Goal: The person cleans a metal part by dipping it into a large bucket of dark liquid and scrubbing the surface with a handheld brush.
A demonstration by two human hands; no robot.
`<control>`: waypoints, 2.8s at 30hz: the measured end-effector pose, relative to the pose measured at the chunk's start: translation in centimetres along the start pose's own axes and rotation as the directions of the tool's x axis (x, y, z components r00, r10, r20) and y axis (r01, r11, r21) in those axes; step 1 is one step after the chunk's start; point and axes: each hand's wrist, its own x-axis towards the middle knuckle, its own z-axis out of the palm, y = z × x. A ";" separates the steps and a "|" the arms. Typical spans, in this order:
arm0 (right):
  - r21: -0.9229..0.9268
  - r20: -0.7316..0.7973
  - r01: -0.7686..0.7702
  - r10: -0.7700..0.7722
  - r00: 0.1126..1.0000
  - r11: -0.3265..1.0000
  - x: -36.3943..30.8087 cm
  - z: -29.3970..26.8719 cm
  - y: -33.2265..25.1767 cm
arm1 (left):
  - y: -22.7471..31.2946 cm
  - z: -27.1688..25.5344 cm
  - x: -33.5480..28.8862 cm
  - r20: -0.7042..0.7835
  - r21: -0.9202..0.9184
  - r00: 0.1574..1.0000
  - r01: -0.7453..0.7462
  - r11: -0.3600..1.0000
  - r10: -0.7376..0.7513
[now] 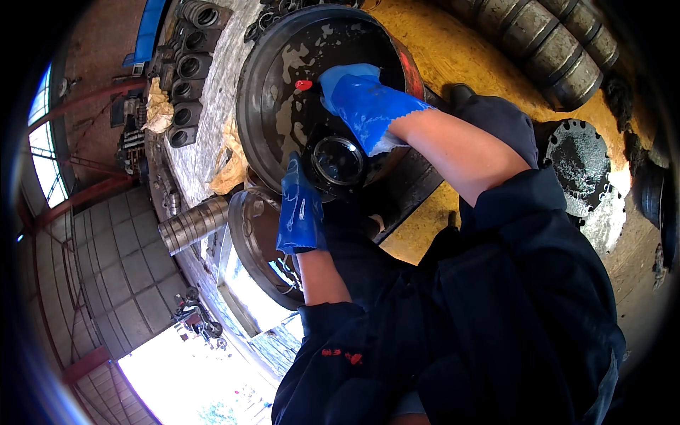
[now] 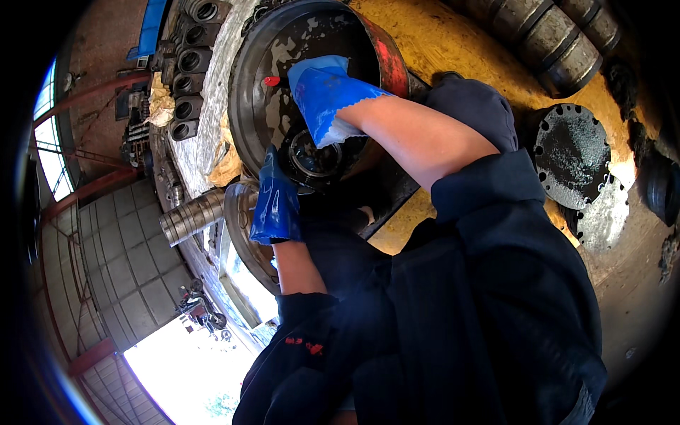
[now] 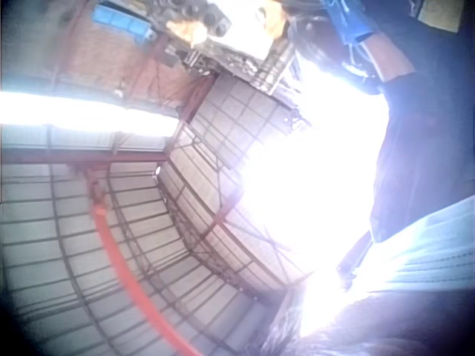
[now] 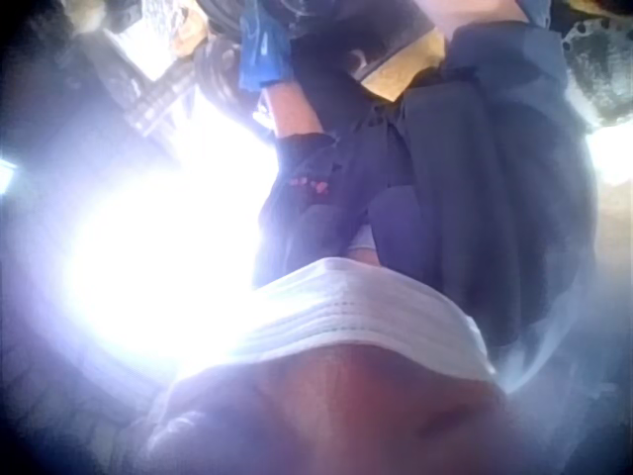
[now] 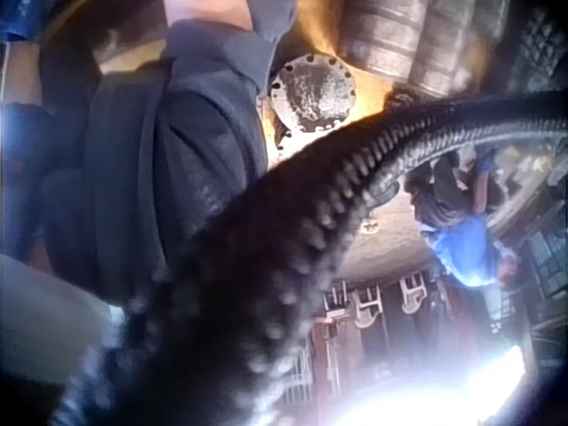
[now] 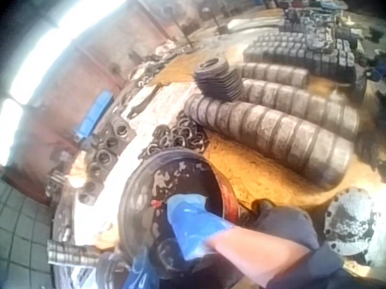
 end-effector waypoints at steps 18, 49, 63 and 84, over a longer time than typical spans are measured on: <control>-0.038 0.029 -0.011 0.012 1.000 0.999 0.7 0.4 0.0 | -0.1 0.3 0.9 -0.058 -0.264 0.978 0.178 0.948 -0.200; -0.045 0.054 -0.017 0.019 0.998 0.999 0.9 0.7 -0.5 | -0.1 -0.5 -1.3 -0.091 -0.130 0.984 0.140 0.982 -0.153; -0.018 0.046 -0.032 0.033 0.998 0.999 1.1 0.8 -0.2 | -0.1 -0.3 -1.2 -0.065 -0.161 0.987 0.134 0.978 -0.145; -0.017 0.043 -0.032 0.033 0.999 0.999 1.3 1.2 -0.2 | -1.0 -0.4 0.3 0.023 -0.133 1.000 0.024 0.991 -0.021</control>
